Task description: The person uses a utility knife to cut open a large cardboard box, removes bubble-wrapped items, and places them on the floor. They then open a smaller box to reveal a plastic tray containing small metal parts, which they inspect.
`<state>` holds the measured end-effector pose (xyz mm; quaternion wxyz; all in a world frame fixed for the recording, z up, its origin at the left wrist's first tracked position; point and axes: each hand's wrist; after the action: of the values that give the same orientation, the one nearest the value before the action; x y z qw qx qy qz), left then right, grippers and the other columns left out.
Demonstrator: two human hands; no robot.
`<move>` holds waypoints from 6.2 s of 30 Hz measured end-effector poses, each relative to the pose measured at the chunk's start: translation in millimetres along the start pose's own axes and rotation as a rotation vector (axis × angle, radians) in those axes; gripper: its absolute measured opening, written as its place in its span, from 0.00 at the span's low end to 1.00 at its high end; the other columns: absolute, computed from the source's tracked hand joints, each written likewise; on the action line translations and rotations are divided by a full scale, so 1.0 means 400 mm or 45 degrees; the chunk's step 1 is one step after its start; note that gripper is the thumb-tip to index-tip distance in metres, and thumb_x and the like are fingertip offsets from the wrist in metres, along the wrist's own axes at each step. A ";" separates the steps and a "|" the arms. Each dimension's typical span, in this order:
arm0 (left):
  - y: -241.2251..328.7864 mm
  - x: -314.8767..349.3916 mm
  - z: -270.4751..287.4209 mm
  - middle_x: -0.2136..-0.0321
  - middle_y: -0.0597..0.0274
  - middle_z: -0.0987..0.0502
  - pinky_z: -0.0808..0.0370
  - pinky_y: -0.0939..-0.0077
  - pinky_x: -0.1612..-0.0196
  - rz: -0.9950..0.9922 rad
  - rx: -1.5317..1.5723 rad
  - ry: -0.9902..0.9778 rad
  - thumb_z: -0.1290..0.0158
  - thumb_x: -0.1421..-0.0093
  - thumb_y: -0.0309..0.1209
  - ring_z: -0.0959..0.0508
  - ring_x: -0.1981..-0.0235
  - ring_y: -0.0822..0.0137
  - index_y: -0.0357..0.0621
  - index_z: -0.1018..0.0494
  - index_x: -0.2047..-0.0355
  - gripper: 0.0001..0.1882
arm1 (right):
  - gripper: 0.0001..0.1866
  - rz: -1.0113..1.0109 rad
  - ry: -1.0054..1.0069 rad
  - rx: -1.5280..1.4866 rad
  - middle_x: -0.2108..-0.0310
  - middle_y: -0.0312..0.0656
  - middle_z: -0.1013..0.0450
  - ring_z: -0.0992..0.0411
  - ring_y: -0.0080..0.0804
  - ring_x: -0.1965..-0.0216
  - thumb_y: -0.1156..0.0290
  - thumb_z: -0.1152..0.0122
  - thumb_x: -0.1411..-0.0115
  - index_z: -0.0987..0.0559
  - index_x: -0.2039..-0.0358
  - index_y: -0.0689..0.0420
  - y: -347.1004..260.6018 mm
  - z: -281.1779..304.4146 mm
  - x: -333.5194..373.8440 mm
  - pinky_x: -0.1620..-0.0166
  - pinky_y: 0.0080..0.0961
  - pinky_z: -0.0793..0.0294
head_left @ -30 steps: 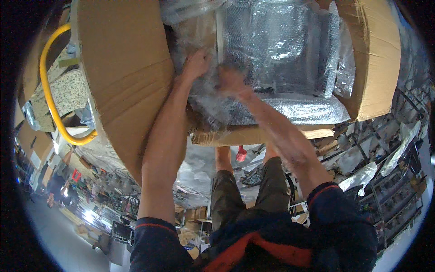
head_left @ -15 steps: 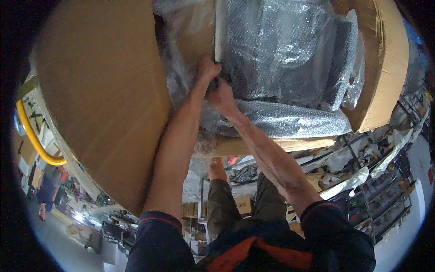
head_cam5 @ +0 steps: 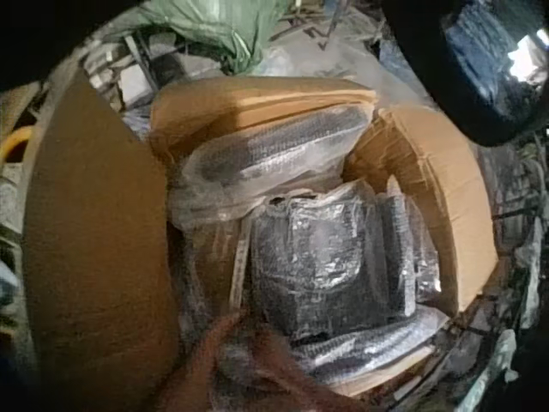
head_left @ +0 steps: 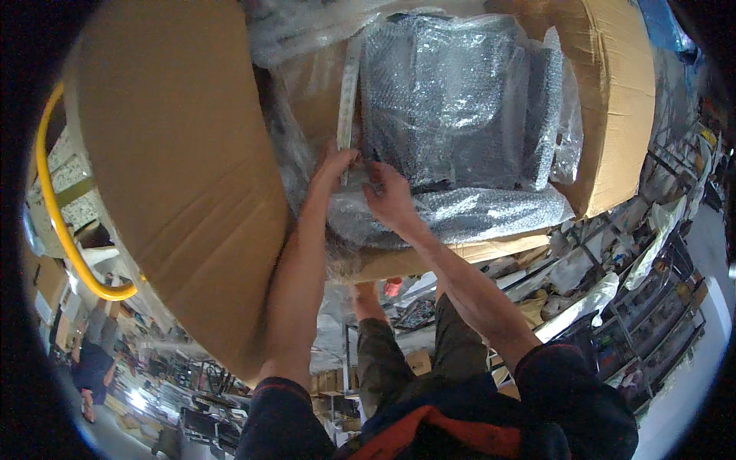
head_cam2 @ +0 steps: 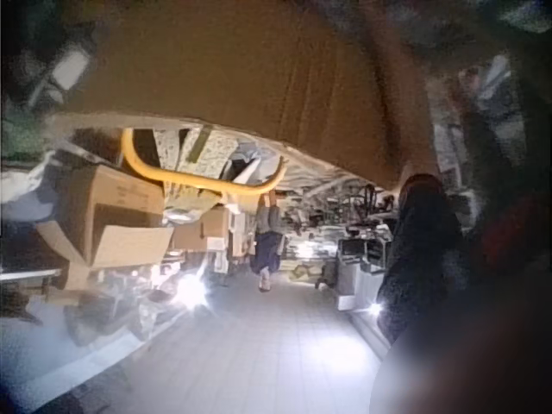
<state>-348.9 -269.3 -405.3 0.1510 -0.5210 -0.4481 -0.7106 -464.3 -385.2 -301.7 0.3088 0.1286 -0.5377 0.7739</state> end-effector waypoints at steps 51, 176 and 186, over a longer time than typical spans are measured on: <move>-0.530 1.640 -0.421 0.76 0.55 0.24 0.28 0.65 0.81 -0.437 2.775 1.408 0.47 0.39 0.27 0.24 0.81 0.61 0.38 0.30 0.69 0.05 | 0.22 0.003 -1.012 0.531 0.59 0.45 0.22 0.20 0.33 0.62 0.73 0.37 0.42 0.27 0.47 0.65 -0.453 0.597 0.527 0.60 0.27 0.18; -0.675 1.770 2.750 0.53 0.55 0.22 0.23 0.71 0.58 -0.960 -0.894 -1.394 0.46 0.33 0.33 0.20 0.55 0.60 0.40 0.32 0.41 0.22 | 0.13 -0.990 0.819 -1.142 0.61 0.45 0.21 0.19 0.41 0.65 0.67 0.40 0.44 0.18 0.60 0.58 -1.321 -2.840 2.034 0.68 0.38 0.18; -0.854 1.598 2.751 0.61 0.53 0.21 0.23 0.68 0.67 -0.426 -0.991 -0.500 0.45 0.38 0.34 0.20 0.65 0.62 0.38 0.26 0.54 0.16 | 0.08 -1.229 1.759 -1.945 0.70 0.48 0.22 0.21 0.39 0.75 0.73 0.46 0.43 0.22 0.66 0.63 -1.032 -3.380 2.425 0.75 0.36 0.22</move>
<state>-179.0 954.9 51.7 -0.2601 -0.5842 -0.2463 -0.7283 -783.0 1272.5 -1.0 0.8026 -0.3535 -0.4778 -0.0506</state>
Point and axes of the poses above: each hand's wrist, its own x-axis away from the middle knuckle, its own z-axis out of the back of the hand, y = z × x
